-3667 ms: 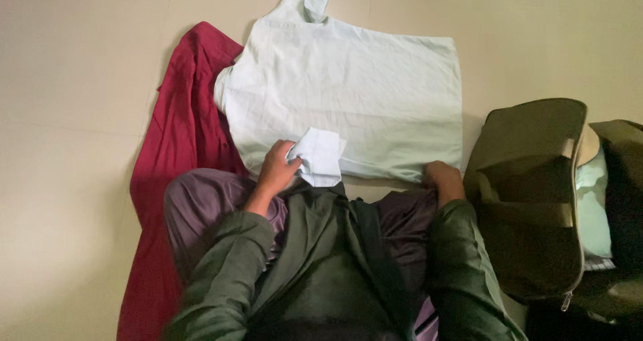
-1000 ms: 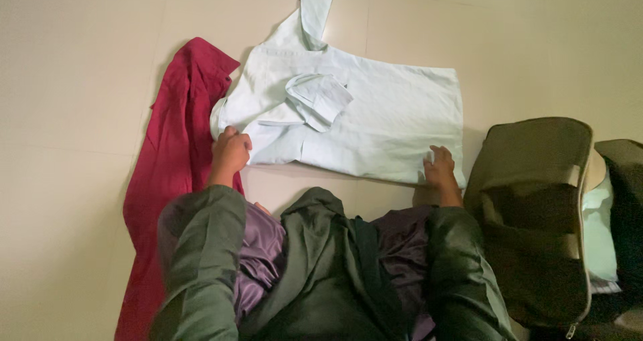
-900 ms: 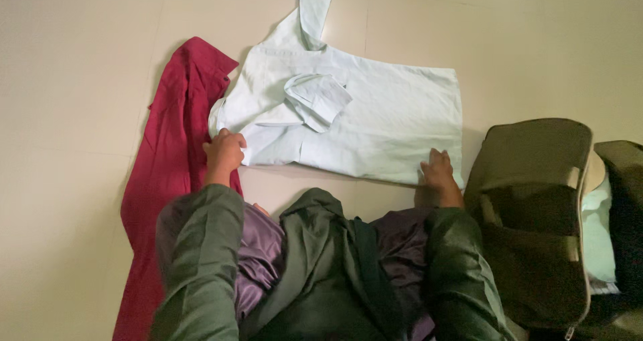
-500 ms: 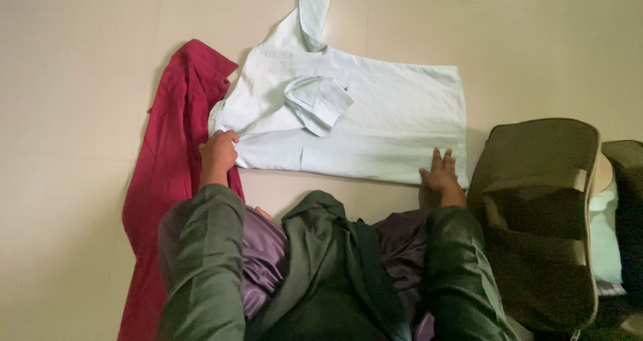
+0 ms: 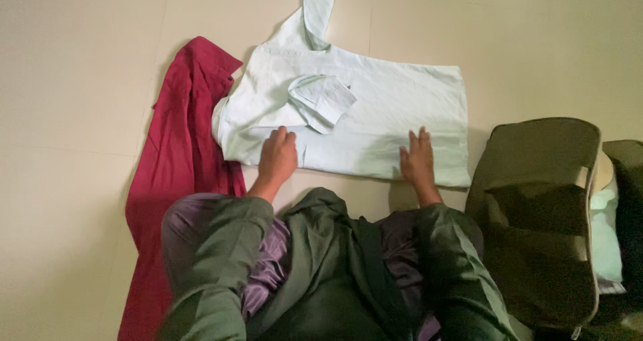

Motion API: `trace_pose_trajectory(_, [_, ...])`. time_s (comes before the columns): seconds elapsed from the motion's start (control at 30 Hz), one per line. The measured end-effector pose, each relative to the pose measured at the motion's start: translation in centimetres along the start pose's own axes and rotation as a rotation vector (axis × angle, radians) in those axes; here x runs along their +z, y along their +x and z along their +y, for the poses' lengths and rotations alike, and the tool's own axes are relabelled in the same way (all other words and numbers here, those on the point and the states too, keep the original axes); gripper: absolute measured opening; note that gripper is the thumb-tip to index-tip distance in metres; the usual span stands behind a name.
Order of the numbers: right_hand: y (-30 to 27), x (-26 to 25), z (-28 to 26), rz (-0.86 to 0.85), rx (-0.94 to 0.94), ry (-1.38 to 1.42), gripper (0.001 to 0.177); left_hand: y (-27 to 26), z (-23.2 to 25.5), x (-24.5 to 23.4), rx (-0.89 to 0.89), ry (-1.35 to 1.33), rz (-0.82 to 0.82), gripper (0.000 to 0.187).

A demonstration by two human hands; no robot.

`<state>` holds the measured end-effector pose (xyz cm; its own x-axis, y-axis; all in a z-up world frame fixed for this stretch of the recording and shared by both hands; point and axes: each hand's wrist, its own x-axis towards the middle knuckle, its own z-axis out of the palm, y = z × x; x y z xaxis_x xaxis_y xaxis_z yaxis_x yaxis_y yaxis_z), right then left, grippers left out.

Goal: The person folds a light blue shirt by fastening the front buttons and smoothing the torso and sleeves while sitting on the floor.

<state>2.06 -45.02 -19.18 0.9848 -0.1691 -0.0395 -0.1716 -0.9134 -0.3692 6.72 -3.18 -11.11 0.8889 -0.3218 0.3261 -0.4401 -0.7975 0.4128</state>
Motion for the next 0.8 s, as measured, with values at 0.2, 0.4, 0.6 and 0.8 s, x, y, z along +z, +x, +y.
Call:
trace_pose_trajectory(0.2, [-1.6,5.0,-12.3,-0.047,-0.171,-0.108,0.061,-1.2,3.4,3.4,-0.048,0.064,-0.149,0.021])
trace_pose_trajectory(0.4, [-3.0,6.8,-17.6,-0.028,-0.248,-0.019,0.066,-2.2,-0.3,5.1,-0.238,0.258,-0.218,0.067])
trace_pose_trajectory(0.6, [-3.3,4.2,-15.4,-0.006,-0.057,-0.072,0.069,-3.7,-2.3,7.1,-0.378,0.289,-0.355,0.082])
trace_pose_trajectory(0.8, [-2.4,3.2,-11.9,0.028,0.068,-0.076,0.071,-4.0,-2.6,6.5,-0.414,0.204,-0.380,0.083])
